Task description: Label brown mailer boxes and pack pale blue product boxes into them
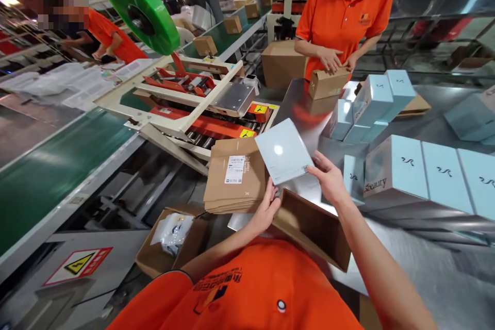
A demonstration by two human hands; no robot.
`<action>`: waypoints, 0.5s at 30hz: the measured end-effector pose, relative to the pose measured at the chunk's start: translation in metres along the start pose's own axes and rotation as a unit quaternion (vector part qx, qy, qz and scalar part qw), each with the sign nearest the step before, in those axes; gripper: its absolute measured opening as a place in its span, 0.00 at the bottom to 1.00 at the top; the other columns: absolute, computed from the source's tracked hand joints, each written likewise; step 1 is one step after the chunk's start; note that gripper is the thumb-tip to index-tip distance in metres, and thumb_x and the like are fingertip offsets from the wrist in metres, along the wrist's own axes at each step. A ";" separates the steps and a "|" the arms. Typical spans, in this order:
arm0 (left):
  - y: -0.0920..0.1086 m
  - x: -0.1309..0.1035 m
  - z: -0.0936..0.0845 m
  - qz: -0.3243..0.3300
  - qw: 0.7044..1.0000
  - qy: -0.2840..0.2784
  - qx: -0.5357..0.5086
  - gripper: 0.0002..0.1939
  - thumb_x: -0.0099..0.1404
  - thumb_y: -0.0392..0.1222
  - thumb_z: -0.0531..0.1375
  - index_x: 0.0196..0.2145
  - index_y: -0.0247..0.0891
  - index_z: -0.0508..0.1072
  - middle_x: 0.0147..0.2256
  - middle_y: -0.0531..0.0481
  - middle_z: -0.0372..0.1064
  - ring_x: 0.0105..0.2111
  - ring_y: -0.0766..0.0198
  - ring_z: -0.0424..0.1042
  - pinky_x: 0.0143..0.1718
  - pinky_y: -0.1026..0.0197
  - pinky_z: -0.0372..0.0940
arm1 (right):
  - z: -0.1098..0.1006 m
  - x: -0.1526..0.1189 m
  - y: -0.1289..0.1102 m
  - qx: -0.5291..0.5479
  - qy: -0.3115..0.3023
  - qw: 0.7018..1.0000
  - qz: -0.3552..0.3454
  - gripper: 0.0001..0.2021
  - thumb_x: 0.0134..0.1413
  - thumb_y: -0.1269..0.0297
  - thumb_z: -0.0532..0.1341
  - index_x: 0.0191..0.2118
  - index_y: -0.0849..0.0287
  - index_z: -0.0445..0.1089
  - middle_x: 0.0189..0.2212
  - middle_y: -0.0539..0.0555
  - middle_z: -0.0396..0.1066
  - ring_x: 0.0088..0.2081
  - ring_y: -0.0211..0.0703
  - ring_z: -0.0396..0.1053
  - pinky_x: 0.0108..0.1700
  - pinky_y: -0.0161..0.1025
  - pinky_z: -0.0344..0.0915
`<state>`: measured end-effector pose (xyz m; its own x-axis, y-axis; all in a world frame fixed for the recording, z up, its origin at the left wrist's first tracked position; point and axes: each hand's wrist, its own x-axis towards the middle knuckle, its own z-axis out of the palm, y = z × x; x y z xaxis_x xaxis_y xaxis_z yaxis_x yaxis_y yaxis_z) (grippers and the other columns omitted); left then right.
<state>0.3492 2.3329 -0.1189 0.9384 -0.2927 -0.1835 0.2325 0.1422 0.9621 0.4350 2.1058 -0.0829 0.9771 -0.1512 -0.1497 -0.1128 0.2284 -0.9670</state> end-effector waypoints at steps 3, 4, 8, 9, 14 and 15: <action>0.000 0.006 0.002 0.042 0.999 -0.020 0.017 0.45 0.70 0.57 0.58 0.74 0.48 0.38 0.75 0.49 0.38 0.74 0.55 0.39 0.74 0.50 0.36 | -0.005 0.001 0.000 -0.003 0.008 1.000 -0.027 0.38 0.35 0.53 0.78 0.56 0.53 0.73 0.57 0.57 0.74 0.61 0.55 0.68 0.65 0.54 0.65; 0.001 0.008 0.003 0.045 0.999 -0.021 0.016 0.45 0.70 0.57 0.58 0.74 0.49 0.38 0.74 0.49 0.40 0.74 0.54 0.40 0.74 0.50 0.36 | -0.007 0.000 -0.001 -0.003 0.005 0.999 -0.036 0.36 0.35 0.53 0.78 0.55 0.53 0.74 0.57 0.57 0.74 0.61 0.55 0.68 0.65 0.53 0.65; 0.001 0.009 0.009 0.045 0.999 0.002 0.000 0.49 0.66 0.58 0.62 0.74 0.48 0.40 0.73 0.45 0.45 0.71 0.51 0.51 0.73 0.50 0.41 | -0.018 -0.007 -0.008 -0.012 -0.032 0.998 -0.048 0.34 0.36 0.52 0.78 0.53 0.53 0.76 0.56 0.54 0.75 0.60 0.54 0.69 0.66 0.54 0.62; -0.001 0.009 0.011 0.045 0.999 0.004 -0.004 0.49 0.66 0.57 0.63 0.74 0.49 0.40 0.73 0.45 0.45 0.71 0.51 0.52 0.73 0.50 0.41 | -0.020 -0.009 -0.010 -0.012 -0.042 0.998 -0.049 0.33 0.36 0.52 0.78 0.53 0.53 0.76 0.55 0.54 0.75 0.59 0.54 0.70 0.67 0.54 0.61; -0.009 0.007 0.015 0.057 0.998 0.004 -0.003 0.48 0.66 0.56 0.63 0.74 0.49 0.41 0.73 0.44 0.47 0.71 0.51 0.53 0.73 0.49 0.43 | -0.023 -0.011 -0.013 0.006 -0.063 0.997 -0.054 0.33 0.35 0.53 0.79 0.52 0.53 0.77 0.54 0.54 0.76 0.60 0.54 0.69 0.68 0.55 0.58; -0.009 0.007 0.016 0.061 0.998 0.007 -0.004 0.48 0.66 0.55 0.64 0.74 0.49 0.42 0.73 0.44 0.48 0.70 0.50 0.53 0.72 0.49 0.43 | -0.022 -0.009 -0.013 0.009 -0.062 0.997 -0.054 0.33 0.34 0.53 0.79 0.51 0.53 0.77 0.54 0.54 0.76 0.60 0.55 0.69 0.68 0.56 0.58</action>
<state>0.3498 2.3144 -0.1259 0.9631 -0.2602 -0.0688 0.1193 0.1837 0.9757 0.4235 2.0830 -0.0732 0.9982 -0.0563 -0.0182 -0.0045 0.2341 -0.9722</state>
